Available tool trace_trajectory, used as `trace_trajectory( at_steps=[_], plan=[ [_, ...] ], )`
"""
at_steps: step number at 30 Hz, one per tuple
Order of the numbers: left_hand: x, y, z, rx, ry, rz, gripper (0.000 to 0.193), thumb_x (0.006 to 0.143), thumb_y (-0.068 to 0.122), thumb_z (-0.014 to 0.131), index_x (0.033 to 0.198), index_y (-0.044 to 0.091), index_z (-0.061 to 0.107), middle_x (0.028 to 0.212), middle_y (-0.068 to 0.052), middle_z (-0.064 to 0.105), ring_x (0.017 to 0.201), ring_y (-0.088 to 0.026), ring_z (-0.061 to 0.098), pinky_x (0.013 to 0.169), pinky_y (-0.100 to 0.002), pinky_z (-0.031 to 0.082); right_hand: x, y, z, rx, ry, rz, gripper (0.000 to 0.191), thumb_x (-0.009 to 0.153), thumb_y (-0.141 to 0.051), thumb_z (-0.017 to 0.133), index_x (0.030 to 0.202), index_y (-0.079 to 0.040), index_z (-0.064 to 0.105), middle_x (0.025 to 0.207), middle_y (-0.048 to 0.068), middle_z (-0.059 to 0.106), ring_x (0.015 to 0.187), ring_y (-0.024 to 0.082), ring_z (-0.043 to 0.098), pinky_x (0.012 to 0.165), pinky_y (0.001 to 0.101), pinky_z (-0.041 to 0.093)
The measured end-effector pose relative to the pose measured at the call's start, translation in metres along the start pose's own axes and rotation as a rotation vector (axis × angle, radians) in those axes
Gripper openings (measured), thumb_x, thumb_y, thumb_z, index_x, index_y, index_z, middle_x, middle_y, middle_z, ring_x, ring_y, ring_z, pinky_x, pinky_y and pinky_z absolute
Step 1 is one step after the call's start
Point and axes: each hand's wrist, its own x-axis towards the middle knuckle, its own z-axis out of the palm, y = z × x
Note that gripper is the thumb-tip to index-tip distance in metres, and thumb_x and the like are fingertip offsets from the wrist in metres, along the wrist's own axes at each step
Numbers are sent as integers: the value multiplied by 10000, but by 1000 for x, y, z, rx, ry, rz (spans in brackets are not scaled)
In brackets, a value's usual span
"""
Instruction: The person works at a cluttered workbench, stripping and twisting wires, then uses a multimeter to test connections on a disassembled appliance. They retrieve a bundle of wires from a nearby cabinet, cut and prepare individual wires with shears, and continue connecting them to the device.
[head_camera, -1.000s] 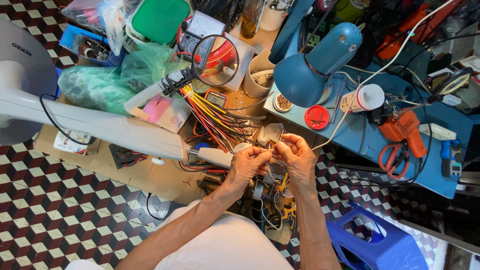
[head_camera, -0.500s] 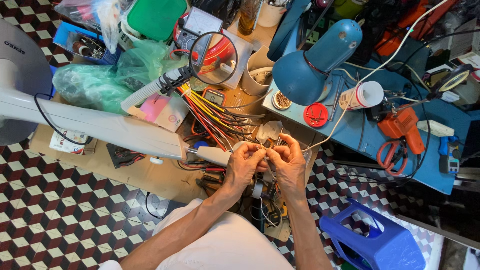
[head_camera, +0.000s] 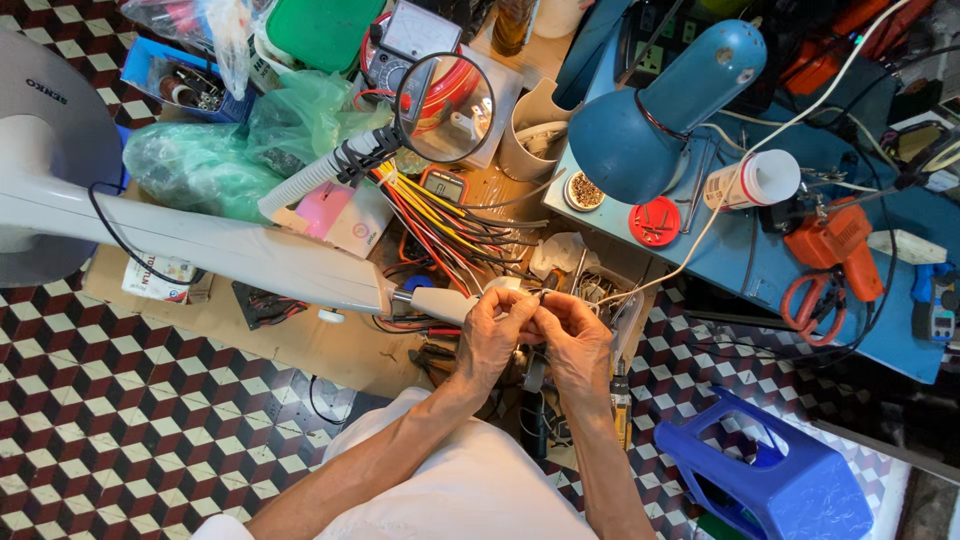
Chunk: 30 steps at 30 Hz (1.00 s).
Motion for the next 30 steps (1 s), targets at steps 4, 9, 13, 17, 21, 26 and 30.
trace_trajectory(
  at_steps=[4, 9, 13, 17, 21, 26, 30],
  plan=[
    [1, 8, -3, -7, -44, 9, 230, 965, 167, 680, 1104, 8, 589, 911, -84, 682, 758, -152, 713, 681, -304, 636, -5, 4, 2, -22, 24, -14, 180, 962, -106, 694, 1059, 45, 708, 913, 66, 734, 796, 86, 687, 709, 224, 565],
    [2, 27, -7, 113, -130, -11, 271, 953, 201, 678, 1173, 49, 638, 894, -56, 690, 746, -91, 688, 654, -257, 620, -4, -2, 2, -135, -4, -16, 198, 963, -118, 674, 1073, 40, 718, 909, 67, 750, 806, 95, 700, 725, 228, 576],
    [7, 37, -12, 272, -108, -62, 265, 967, 244, 704, 1096, 12, 690, 848, -79, 687, 672, -98, 659, 567, -241, 563, -9, -12, 5, -433, 29, -15, 213, 940, -159, 704, 1087, -9, 741, 933, 58, 779, 834, 110, 721, 737, 259, 570],
    [15, 39, -18, 162, -83, -180, 272, 943, 263, 690, 1087, 32, 695, 901, -33, 696, 738, -103, 729, 622, -227, 605, -21, -23, 5, -507, 4, -95, 267, 947, -161, 678, 1188, -47, 696, 1009, 79, 770, 921, 147, 740, 801, 288, 573],
    [19, 37, -22, 96, -111, -211, 279, 950, 263, 688, 1092, 23, 672, 925, -60, 723, 770, -127, 745, 662, -239, 629, -31, -23, 6, -604, 80, -225, 249, 931, -122, 682, 1158, -21, 670, 1041, 117, 744, 936, 196, 746, 799, 316, 578],
    [16, 37, -27, 124, -127, -202, 290, 957, 271, 686, 1112, 27, 674, 938, -48, 721, 788, -114, 736, 693, -239, 621, -34, -15, 10, -639, 145, -296, 148, 937, -103, 703, 1048, -12, 667, 976, 123, 721, 883, 216, 736, 771, 334, 578],
    [14, 37, -31, 111, -164, -212, 286, 963, 264, 685, 1117, 23, 675, 943, -48, 723, 801, -103, 721, 724, -242, 620, -38, -7, 14, -683, 191, -378, 117, 939, -78, 711, 1012, -7, 654, 952, 122, 684, 875, 235, 700, 777, 358, 556]
  ],
)
